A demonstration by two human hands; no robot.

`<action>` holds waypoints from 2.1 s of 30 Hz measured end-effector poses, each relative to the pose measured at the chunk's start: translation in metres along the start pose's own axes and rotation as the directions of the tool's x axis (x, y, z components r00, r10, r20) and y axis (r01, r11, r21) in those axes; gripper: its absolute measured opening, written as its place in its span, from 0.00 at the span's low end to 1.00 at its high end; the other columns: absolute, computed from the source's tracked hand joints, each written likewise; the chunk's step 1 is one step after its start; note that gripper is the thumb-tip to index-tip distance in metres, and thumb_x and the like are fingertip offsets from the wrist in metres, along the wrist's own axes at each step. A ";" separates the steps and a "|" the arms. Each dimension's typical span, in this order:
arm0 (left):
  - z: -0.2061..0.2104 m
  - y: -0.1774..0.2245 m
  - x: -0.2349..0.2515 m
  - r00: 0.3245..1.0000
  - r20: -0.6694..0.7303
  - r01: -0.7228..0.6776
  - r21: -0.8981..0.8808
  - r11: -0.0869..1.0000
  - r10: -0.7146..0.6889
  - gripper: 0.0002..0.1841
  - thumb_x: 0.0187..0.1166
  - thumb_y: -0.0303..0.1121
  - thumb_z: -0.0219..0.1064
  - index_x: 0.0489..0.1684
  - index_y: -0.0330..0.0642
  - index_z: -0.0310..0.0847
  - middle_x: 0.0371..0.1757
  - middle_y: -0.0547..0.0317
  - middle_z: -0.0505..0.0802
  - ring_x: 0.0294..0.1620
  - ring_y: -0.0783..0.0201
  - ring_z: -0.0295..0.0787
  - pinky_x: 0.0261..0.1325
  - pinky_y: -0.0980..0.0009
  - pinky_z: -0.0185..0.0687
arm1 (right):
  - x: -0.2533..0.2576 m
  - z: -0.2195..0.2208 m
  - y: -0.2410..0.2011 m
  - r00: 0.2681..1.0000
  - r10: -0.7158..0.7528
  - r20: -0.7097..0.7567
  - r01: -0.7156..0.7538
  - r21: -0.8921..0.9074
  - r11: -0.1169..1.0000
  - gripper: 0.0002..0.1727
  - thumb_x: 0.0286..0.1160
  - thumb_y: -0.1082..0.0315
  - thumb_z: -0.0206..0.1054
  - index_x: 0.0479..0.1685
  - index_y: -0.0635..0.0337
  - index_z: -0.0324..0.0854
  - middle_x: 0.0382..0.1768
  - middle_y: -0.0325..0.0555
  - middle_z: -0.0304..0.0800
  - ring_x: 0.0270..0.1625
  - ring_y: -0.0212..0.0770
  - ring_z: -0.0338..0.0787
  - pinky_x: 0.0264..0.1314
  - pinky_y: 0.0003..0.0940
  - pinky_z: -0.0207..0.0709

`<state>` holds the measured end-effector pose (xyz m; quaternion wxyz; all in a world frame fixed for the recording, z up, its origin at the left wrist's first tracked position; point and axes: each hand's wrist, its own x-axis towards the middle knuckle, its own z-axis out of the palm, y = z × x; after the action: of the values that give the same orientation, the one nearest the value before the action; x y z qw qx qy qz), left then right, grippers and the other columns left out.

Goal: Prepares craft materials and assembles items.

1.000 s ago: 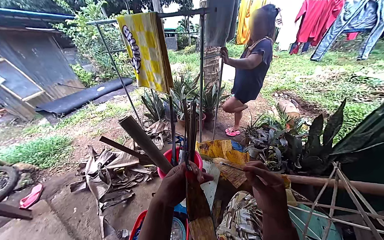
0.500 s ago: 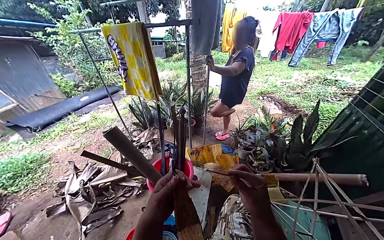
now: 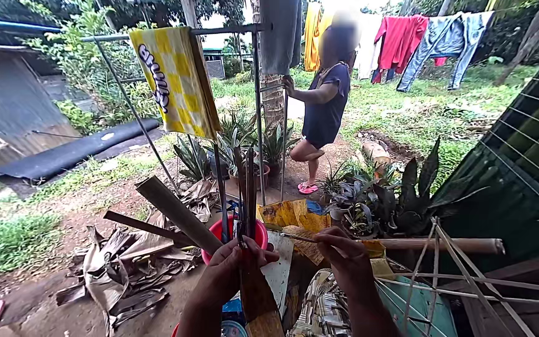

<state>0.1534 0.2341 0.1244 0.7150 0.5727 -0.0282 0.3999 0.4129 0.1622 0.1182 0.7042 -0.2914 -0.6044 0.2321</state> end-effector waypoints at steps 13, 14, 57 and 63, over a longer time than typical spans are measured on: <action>0.006 0.121 -0.089 0.632 -0.532 -0.027 0.712 0.702 0.564 0.12 0.91 0.46 0.54 0.50 0.55 0.82 0.42 0.72 0.94 0.48 0.67 0.93 0.61 0.59 0.90 | -0.062 0.052 0.202 0.458 0.842 0.286 -0.647 -0.542 0.536 0.17 0.84 0.63 0.66 0.61 0.65 0.88 0.58 0.56 0.92 0.61 0.45 0.90 0.71 0.46 0.79; 0.007 0.125 -0.095 0.585 -0.521 0.000 0.766 0.642 0.622 0.11 0.92 0.42 0.51 0.51 0.53 0.80 0.42 0.72 0.95 0.47 0.67 0.94 0.60 0.60 0.90 | -0.087 0.068 0.215 0.337 0.872 0.354 -0.647 -0.586 0.488 0.17 0.85 0.63 0.65 0.62 0.65 0.87 0.58 0.56 0.91 0.60 0.45 0.89 0.70 0.45 0.78; -0.026 0.013 0.036 0.648 -0.683 0.367 0.668 0.648 0.338 0.15 0.92 0.37 0.55 0.54 0.34 0.81 0.46 0.57 0.94 0.49 0.70 0.90 0.59 0.67 0.85 | -0.009 0.047 0.081 0.831 0.556 -0.012 -0.517 0.352 0.781 0.17 0.87 0.75 0.58 0.70 0.69 0.79 0.54 0.56 0.92 0.53 0.46 0.95 0.61 0.44 0.90; -0.013 0.000 0.040 0.739 -0.469 0.123 0.800 0.588 0.484 0.12 0.90 0.35 0.58 0.61 0.41 0.80 0.56 0.59 0.94 0.53 0.68 0.91 0.59 0.69 0.86 | -0.015 0.037 0.077 0.933 0.350 -0.079 -0.310 0.314 0.897 0.23 0.89 0.72 0.54 0.80 0.71 0.71 0.67 0.57 0.87 0.66 0.47 0.90 0.73 0.45 0.84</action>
<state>0.1751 0.2672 0.1402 0.3012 0.6451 0.3361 0.6166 0.3758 0.2127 0.0579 0.7290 -0.2957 -0.4559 0.4162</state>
